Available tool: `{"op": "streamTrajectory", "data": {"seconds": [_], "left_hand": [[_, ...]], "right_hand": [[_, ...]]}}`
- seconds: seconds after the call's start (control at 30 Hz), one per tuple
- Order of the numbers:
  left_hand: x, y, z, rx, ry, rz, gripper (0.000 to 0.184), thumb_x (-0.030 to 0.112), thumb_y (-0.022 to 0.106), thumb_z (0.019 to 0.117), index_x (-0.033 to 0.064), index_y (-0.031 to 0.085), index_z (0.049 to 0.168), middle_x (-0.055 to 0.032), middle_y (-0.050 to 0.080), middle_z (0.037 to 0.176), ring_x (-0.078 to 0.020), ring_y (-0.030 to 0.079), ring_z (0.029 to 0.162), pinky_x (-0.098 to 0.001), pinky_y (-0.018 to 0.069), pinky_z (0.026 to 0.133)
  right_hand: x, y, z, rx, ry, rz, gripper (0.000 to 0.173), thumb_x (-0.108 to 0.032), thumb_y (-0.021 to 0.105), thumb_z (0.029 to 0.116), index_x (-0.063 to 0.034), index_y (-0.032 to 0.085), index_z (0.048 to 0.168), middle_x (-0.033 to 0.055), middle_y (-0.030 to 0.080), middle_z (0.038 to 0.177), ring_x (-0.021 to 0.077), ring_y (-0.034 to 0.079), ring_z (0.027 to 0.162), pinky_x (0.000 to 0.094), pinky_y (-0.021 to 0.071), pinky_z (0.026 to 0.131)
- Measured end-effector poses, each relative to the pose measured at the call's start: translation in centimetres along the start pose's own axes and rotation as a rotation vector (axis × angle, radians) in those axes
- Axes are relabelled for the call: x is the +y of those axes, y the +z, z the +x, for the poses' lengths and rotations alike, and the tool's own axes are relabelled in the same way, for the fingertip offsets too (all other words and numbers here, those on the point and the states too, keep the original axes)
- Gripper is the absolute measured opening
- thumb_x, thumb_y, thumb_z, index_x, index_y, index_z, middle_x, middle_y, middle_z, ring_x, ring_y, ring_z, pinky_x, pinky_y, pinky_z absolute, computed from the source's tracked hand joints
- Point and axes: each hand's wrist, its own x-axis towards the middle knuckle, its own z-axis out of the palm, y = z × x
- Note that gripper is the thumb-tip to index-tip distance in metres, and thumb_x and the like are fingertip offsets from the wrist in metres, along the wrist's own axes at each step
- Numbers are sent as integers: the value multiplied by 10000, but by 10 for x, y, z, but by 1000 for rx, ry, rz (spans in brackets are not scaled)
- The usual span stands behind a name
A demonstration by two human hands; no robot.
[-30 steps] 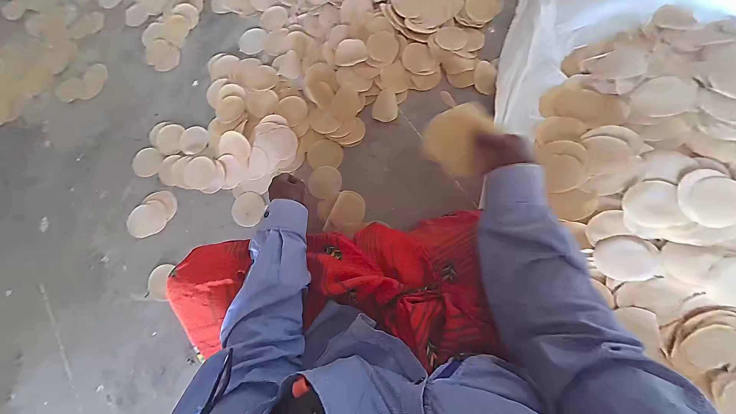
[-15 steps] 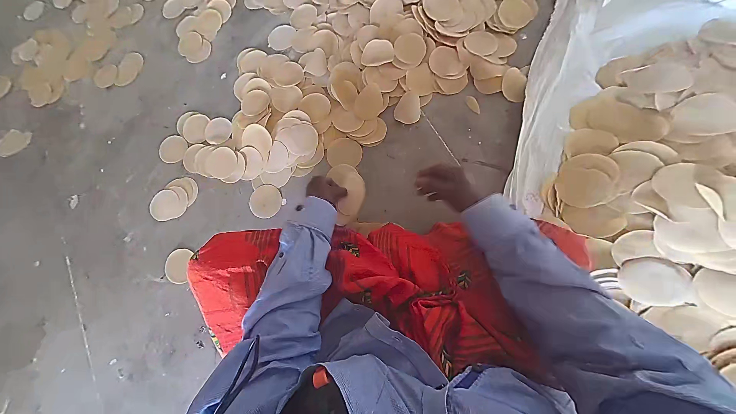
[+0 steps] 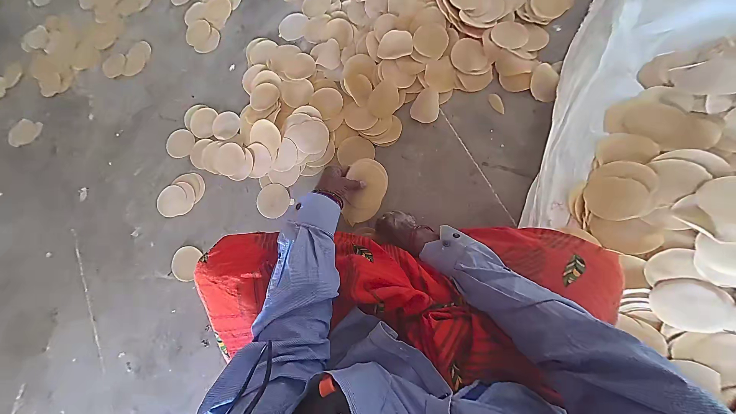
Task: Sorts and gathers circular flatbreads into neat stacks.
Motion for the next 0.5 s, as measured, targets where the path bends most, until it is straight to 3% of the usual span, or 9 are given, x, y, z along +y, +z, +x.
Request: {"op": "streamTrajectory", "data": {"seconds": [0.07, 0.13, 0.2, 0.27, 0.3, 0.37, 0.43, 0.5], "left_hand": [[1, 9, -2, -41, 10, -4, 360, -37, 769, 868, -65, 660, 1210, -191, 714, 1132, -209, 706, 975, -377, 574, 923], [1, 11, -5, -38, 11, -115, 350, -55, 741, 884, -63, 645, 1220, -178, 710, 1119, -184, 704, 951, -352, 586, 896], [-1, 10, -6, -29, 16, -281, 369, -77, 706, 899, -53, 613, 1256, -158, 703, 1103, -173, 705, 921, -344, 599, 856], [0, 10, -7, -36, 21, -427, 382, -102, 660, 918, -37, 581, 1286, -137, 695, 1093, -168, 702, 913, -344, 603, 845], [0, 12, -7, -44, 32, -476, 379, -116, 642, 921, -36, 577, 1286, -126, 699, 1081, -164, 705, 908, -344, 606, 844], [0, 16, -9, -73, 55, -509, 352, -122, 616, 931, -35, 573, 1269, -106, 704, 1057, -153, 705, 902, -339, 608, 839], [-1, 24, -10, -73, 50, -484, 342, -115, 639, 921, -40, 586, 1251, -110, 709, 1041, -152, 709, 883, -335, 613, 821], [-3, 34, -10, -55, 31, -423, 357, -101, 664, 913, -49, 587, 1258, -138, 696, 1074, -165, 698, 893, -342, 606, 819]], "right_hand": [[11, -6, -2, 66, 41, 126, 257, -245, 702, 953, -7, 718, 1048, 231, 690, 1091, 426, 652, 1095, 641, 505, 919], [22, -20, -8, 191, 116, 367, 271, -233, 777, 892, 6, 710, 1002, 217, 700, 977, 395, 679, 961, 633, 522, 846], [33, -32, -12, 332, 195, 670, 386, -124, 828, 828, 69, 647, 1110, 239, 687, 997, 380, 666, 951, 594, 519, 862], [41, -35, -13, 448, 259, 986, 564, -37, 842, 763, 12, 581, 1261, 201, 719, 1068, 302, 697, 953, 507, 564, 848], [44, -35, -12, 477, 269, 1105, 613, -31, 829, 768, -19, 576, 1326, 189, 721, 1117, 283, 700, 972, 486, 572, 845], [45, -34, -14, 474, 281, 1265, 547, -71, 757, 880, -40, 575, 1395, 169, 697, 1213, 246, 684, 1046, 452, 567, 901], [41, -34, -17, 443, 267, 1459, 387, -73, 612, 984, -39, 582, 1368, 118, 677, 1141, 175, 665, 962, 368, 576, 827], [38, -35, -22, 384, 210, 1699, 340, -68, 475, 1020, -73, 541, 1353, 79, 657, 1112, 165, 664, 951, 354, 585, 782]]}}
